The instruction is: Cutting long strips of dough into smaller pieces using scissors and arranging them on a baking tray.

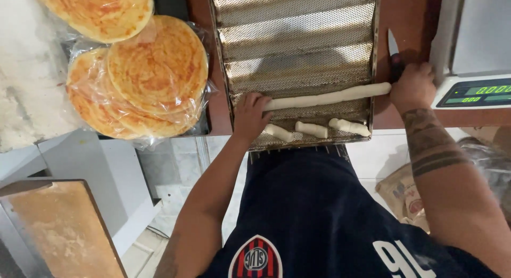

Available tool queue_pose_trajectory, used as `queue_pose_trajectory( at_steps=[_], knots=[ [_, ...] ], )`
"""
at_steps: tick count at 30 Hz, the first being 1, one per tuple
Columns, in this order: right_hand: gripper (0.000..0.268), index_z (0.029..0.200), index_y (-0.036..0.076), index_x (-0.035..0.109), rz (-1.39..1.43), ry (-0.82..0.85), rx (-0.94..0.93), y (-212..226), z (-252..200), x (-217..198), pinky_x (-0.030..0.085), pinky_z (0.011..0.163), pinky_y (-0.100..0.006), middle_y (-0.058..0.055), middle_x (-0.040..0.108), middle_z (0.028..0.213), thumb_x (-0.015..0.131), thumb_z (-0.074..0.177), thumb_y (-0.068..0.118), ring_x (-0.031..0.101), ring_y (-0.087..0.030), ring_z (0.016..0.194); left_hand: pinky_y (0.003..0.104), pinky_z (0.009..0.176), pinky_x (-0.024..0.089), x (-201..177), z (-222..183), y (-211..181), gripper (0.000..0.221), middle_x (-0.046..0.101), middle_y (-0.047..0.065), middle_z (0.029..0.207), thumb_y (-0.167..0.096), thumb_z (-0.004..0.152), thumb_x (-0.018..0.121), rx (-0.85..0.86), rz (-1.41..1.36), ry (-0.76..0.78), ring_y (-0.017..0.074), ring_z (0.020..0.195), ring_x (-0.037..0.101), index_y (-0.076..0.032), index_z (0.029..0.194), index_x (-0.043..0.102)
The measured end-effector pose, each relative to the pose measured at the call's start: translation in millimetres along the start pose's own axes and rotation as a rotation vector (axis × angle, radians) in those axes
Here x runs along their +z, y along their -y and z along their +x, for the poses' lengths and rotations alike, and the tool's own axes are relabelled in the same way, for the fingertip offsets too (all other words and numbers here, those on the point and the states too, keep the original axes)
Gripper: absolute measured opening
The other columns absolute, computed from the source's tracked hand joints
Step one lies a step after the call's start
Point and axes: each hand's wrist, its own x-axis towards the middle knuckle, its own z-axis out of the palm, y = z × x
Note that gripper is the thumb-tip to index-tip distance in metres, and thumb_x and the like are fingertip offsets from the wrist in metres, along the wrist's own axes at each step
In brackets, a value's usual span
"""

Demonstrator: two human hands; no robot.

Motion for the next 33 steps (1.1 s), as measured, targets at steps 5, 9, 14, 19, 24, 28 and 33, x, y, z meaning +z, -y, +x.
queue_pose_trajectory(
  at_steps=[5, 9, 14, 19, 24, 28, 33],
  knots=[
    [0.043, 0.132, -0.003, 0.056, -0.079, 0.105, 0.032, 17.8, -4.9, -41.0, 0.06, 0.072, -0.056, -0.027, 0.055, 0.129, 0.057, 0.092, 0.014, 0.052, -0.045, 0.113, 0.042, 0.091, 0.043, 9.8, 7.2, 6.1, 0.027, 0.054, 0.003, 0.109, -0.03, 0.091, 0.069, 0.124, 0.022, -0.049, 0.0276, 0.102, 0.05, -0.015, 0.114, 0.066],
    [0.067, 0.143, 0.0, 0.042, 0.0, 0.321, 0.104, 29.3, -24.3, -95.0, 0.059, 0.076, -0.058, -0.027, 0.074, 0.115, 0.067, 0.092, 0.036, 0.072, -0.047, 0.102, 0.042, 0.091, 0.045, 10.1, 9.0, 8.6, 0.029, 0.055, 0.002, 0.109, -0.029, 0.089, 0.075, 0.097, 0.03, 0.014, 0.0274, 0.103, 0.051, -0.016, 0.114, 0.067],
    [0.051, 0.114, 0.001, 0.065, -0.063, 0.096, 0.127, 4.8, -85.7, -105.9, 0.058, 0.054, -0.054, -0.025, 0.076, 0.091, 0.066, 0.095, 0.049, 0.075, -0.047, 0.076, 0.042, 0.088, 0.045, 9.0, 10.6, 7.2, 0.032, 0.057, 0.003, 0.108, -0.028, 0.086, 0.078, 0.155, 0.035, -0.054, 0.0284, 0.102, 0.051, -0.016, 0.113, 0.067],
    [0.043, 0.123, 0.002, 0.041, 1.202, 0.499, 0.264, 72.9, -175.8, -154.3, 0.05, 0.07, -0.04, -0.022, 0.071, 0.096, 0.065, 0.09, -0.008, 0.067, -0.033, 0.077, 0.041, 0.086, 0.043, 15.6, 13.7, -0.1, 0.038, 0.057, -0.001, 0.106, -0.032, 0.082, 0.086, 0.128, 0.097, -0.015, 0.0252, 0.099, 0.054, -0.02, 0.114, 0.069],
    [0.049, 0.129, -0.001, 0.064, 1.659, 0.662, 0.161, 98.7, -224.1, -68.9, 0.038, 0.058, -0.025, -0.013, 0.066, 0.074, 0.038, 0.108, 0.035, 0.064, -0.019, 0.063, 0.043, 0.086, 0.047, 42.6, 21.9, 7.9, 0.02, 0.052, 0.0, 0.097, -0.026, 0.083, 0.073, 0.069, 0.046, -0.005, 0.024, 0.101, 0.054, -0.018, 0.101, 0.066],
    [0.043, 0.116, -0.006, 0.068, 1.916, 0.981, 0.455, 100.5, -233.8, -44.4, 0.044, 0.062, -0.033, -0.017, 0.07, 0.094, 0.049, 0.097, 0.028, 0.067, -0.03, 0.08, 0.046, 0.08, 0.057, 3.7, 31.0, -11.9, 0.023, 0.059, 0.006, 0.095, -0.021, 0.082, 0.071, -0.046, -0.202, 0.185, 0.0302, 0.093, 0.065, -0.013, 0.104, 0.068],
    [0.043, 0.106, -0.007, 0.065, 1.991, 0.948, 0.049, 106.3, -228.3, -56.6, 0.048, 0.057, -0.034, -0.026, 0.07, 0.092, 0.069, 0.088, 0.031, 0.072, -0.035, 0.081, 0.045, 0.078, 0.059, -5.2, 38.0, -14.5, 0.029, 0.056, 0.007, 0.1, -0.028, 0.083, 0.07, -0.162, -0.396, 0.318, 0.0316, 0.093, 0.066, -0.012, 0.107, 0.066]
  ],
)
